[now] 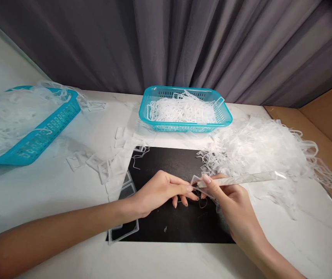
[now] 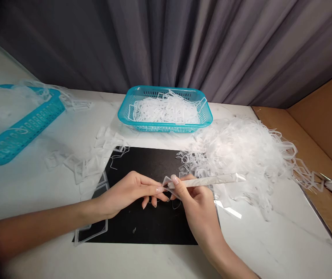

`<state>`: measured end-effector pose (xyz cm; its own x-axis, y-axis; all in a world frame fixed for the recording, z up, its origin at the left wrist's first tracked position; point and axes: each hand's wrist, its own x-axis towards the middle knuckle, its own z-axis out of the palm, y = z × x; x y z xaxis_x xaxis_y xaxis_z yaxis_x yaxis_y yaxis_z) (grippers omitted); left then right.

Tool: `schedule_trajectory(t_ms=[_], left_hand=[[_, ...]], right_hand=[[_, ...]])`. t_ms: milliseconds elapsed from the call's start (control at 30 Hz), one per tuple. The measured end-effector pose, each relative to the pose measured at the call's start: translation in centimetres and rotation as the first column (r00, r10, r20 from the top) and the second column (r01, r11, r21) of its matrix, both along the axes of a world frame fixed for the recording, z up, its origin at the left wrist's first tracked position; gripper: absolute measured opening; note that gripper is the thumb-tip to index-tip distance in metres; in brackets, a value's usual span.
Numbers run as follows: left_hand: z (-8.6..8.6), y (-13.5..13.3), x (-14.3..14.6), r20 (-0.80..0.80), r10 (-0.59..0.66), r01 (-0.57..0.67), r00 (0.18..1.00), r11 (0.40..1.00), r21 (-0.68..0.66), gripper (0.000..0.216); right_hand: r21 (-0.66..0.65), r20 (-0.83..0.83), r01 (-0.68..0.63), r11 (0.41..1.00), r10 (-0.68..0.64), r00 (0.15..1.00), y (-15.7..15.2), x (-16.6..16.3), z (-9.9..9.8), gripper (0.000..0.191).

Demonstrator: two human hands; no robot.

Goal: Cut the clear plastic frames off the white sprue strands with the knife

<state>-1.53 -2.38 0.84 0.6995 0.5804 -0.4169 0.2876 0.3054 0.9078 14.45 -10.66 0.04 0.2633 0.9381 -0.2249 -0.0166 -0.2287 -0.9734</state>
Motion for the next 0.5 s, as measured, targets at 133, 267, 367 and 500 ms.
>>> schedule_trajectory(t_ms=[133, 267, 367, 500], left_hand=[[-0.1, 0.1, 0.0, -0.014, -0.004, 0.004, 1.000, 1.000, 0.011, 0.024], [0.1, 0.0, 0.1, -0.008, 0.010, -0.010, 1.000, 1.000, 0.014, 0.025], [0.3, -0.2, 0.2, -0.018, 0.036, -0.035, 0.999, 0.999, 0.017, 0.025], [0.4, -0.4, 0.4, -0.049, 0.080, -0.079, 0.996, 0.997, 0.008, 0.023]], right_hand=[[0.012, 0.056, 0.016, 1.000, -0.017, 0.998, -0.1, -0.3, 0.1, 0.031], [0.098, 0.238, 0.036, 0.995, -0.058, 0.969, -0.2, -0.9, 0.1, 0.024], [0.221, 0.390, 0.013, 0.975, -0.101, 0.915, -0.6, -1.5, -0.2, 0.018], [0.407, 0.563, -0.099, 0.908, -0.164, 0.810, -1.1, -1.8, -1.1, 0.015]])
